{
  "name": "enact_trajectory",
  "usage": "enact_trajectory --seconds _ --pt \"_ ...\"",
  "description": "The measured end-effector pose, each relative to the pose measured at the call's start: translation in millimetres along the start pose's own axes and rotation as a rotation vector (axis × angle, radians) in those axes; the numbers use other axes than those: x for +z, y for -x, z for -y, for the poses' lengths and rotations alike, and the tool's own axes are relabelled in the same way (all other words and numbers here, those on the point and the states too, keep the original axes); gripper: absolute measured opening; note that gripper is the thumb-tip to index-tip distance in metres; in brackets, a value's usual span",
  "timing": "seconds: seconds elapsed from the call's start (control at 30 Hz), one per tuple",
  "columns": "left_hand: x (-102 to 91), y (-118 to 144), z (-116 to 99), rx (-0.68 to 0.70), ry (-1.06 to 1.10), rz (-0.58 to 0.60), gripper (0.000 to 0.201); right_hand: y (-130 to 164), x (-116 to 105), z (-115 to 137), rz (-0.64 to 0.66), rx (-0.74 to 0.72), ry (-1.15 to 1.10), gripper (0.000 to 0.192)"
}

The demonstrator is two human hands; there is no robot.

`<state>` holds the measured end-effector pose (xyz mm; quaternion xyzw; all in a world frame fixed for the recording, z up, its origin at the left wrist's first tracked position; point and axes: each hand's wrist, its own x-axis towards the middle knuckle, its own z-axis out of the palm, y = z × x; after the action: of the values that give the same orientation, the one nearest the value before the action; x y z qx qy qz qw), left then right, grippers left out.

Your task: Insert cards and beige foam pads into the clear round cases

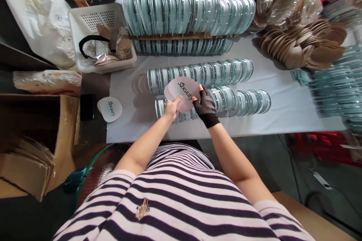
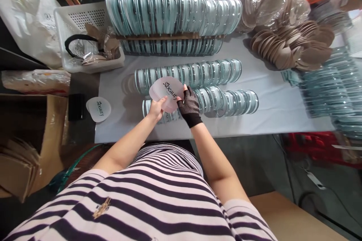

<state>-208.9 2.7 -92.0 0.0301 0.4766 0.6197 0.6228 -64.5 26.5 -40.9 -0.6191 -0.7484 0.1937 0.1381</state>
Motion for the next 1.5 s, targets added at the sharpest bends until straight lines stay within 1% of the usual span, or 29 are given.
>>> enact_trajectory --seconds 0.07,0.1,0.17,0.2,0.27,0.3,0.33,0.37,0.43,0.5,0.53,0.6,0.7,0.8,0.93,1.0,1.07,1.17,1.27,1.4,1.5 --pt "-4.3 3.3 0.4 -0.009 -0.04 -0.021 0.027 9.1 6.5 14.6 0.012 -0.037 0.063 0.056" --pt "-6.1 3.7 0.0 -0.025 -0.054 -0.021 0.026 12.5 9.9 19.9 0.041 -0.016 0.063 0.053" --pt "-8.3 1.9 -3.3 -0.049 -0.056 -0.008 0.024 16.7 13.8 23.7 0.084 0.087 0.024 0.049" --pt "-8.9 -0.4 -6.5 -0.048 -0.036 -0.017 0.024 19.2 13.4 21.8 0.072 0.149 0.005 0.05" --pt "-9.9 -7.1 -16.1 -0.023 0.032 -0.092 0.024 30.6 7.5 12.0 0.016 0.234 0.014 0.052" --pt "-10.9 -11.2 -21.9 -0.006 0.067 -0.139 0.023 41.3 3.1 5.4 0.009 0.243 0.043 0.052" --pt "-12.4 -15.4 -27.7 0.01 0.097 -0.181 0.022 55.4 -1.2 -1.2 0.032 0.235 0.081 0.051" --pt "-14.4 -19.3 -33.0 0.022 0.117 -0.208 0.022 72.1 -4.7 -7.0 0.091 0.214 0.122 0.049" --pt "-19.1 -25.2 -40.3 0.021 0.123 -0.212 0.023 107.0 -6.2 -13.8 0.256 0.149 0.184 0.046" --pt "-23.1 -27.9 -42.8 0.0 0.122 -0.205 0.025 132.5 1.0 -12.0 0.412 0.111 0.22 0.044" --pt "-24.4 -28.2 -42.8 -0.009 0.123 -0.202 0.025 138.5 7.4 -8.2 0.468 0.108 0.231 0.044" --pt "-26.1 -28.3 -42.2 -0.018 0.129 -0.197 0.026 136.1 22.3 2.7 0.519 0.109 0.24 0.044" --pt "-28.4 -31.0 -44.7 -0.019 0.147 -0.192 0.029 111.5 37.6 19.2 0.48 0.098 0.256 0.045" --pt "-32.2 -38.1 -50.8 -0.006 0.183 -0.206 0.034 95.7 34.9 28.7 0.466 0.111 0.296 0.043" --pt "-33.5 -43.2 -52.7 -0.028 0.208 -0.224 0.035 104.8 25.7 36.3 0.51 0.07 0.313 0.043" --pt "-31.0 -41.3 -49.7 -0.015 0.207 -0.232 0.033 107.5 30.6 41.0 0.515 0.032 0.31 0.043" --pt "-28.1 -38.4 -46.1 -0.002 0.208 -0.242 0.031 101.2 41.7 44.9 0.515 0.024 0.307 0.043" --pt "-26.6 -35.9 -42.6 -0.017 0.218 -0.244 0.029 80.1 58.2 45.5 0.539 0.073 0.304 0.041" --pt "-29.5 -36.5 -41.4 -0.03 0.228 -0.241 0.029 65.7 61.5 39.7 0.56 0.116 0.285 0.038" --pt "-35.6 -38.2 -39.7 -0.095 0.253 -0.266 0.032 69.7 56.7 30.0 0.505 0.124 0.241 0.033" --pt "-38.5 -38.5 -38.1 -0.131 0.273 -0.255 0.033 70.1 64.3 27.6 0.449 0.124 0.227 0.03"
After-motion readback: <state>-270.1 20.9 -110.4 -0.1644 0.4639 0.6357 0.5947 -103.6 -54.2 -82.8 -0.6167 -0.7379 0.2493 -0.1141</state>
